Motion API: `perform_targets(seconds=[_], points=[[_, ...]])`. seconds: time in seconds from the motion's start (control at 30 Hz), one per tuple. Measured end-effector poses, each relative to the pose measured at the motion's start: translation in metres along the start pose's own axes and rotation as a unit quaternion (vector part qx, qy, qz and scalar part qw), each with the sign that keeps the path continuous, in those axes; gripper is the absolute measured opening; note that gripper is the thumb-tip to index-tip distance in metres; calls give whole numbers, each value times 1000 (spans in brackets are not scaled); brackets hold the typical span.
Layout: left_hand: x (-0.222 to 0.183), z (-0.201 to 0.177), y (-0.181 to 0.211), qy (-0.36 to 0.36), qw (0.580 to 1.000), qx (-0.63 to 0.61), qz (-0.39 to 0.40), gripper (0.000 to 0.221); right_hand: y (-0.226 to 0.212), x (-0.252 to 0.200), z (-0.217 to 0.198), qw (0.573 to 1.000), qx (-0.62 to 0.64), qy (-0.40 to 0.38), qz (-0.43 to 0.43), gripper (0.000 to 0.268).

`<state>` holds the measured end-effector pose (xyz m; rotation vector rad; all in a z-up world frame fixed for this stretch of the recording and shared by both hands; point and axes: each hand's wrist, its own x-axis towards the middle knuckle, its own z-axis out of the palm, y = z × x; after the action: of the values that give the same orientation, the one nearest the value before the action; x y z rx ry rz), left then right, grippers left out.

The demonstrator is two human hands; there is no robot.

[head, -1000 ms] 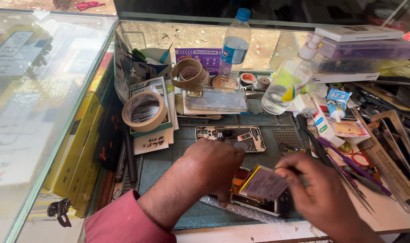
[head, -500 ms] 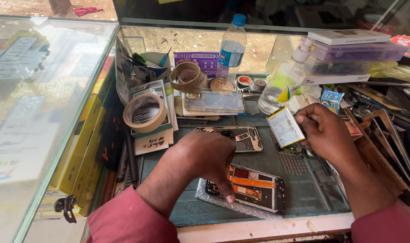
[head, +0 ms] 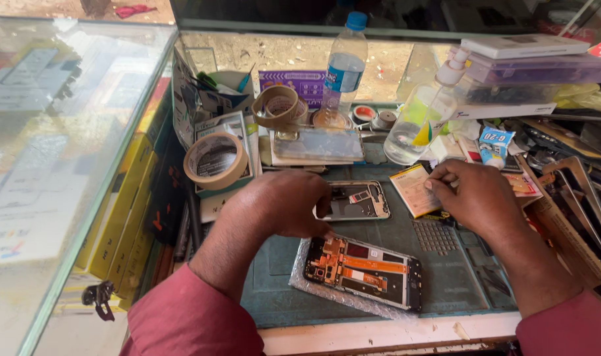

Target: The person disassembles a smartphone, removes the battery and internal components, and prepares a new screen assembly by peeling off protective films. They handle the phone chassis, battery, and screen parts on a cluttered workbench.

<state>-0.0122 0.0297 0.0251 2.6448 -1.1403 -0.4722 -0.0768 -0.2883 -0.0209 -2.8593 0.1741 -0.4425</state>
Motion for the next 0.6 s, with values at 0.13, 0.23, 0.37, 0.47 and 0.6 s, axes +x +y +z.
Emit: perform_targets(seconds=[0.13,0.23,0.37,0.47,0.6], points=[[1,1,-4,-6,1000,15,-11,32,-32,-10,-26,987,-144,-53,39,23],[1,-2,-1,-19,999,24,-27,36,-52,-7,-35,991,-72,-101,-47,26],[-1,-6,1,-33,999,25,-33,46,-73,-2,-34,939,98,-218,-247,24],[-1,-4,0,-41,999,22,-25,51,-96,-6,-20,874,177,-277,-358,23],[2,-3,1,-51,998,17,-29,52,-126,-17,-13,876,151,-392,-239,20]])
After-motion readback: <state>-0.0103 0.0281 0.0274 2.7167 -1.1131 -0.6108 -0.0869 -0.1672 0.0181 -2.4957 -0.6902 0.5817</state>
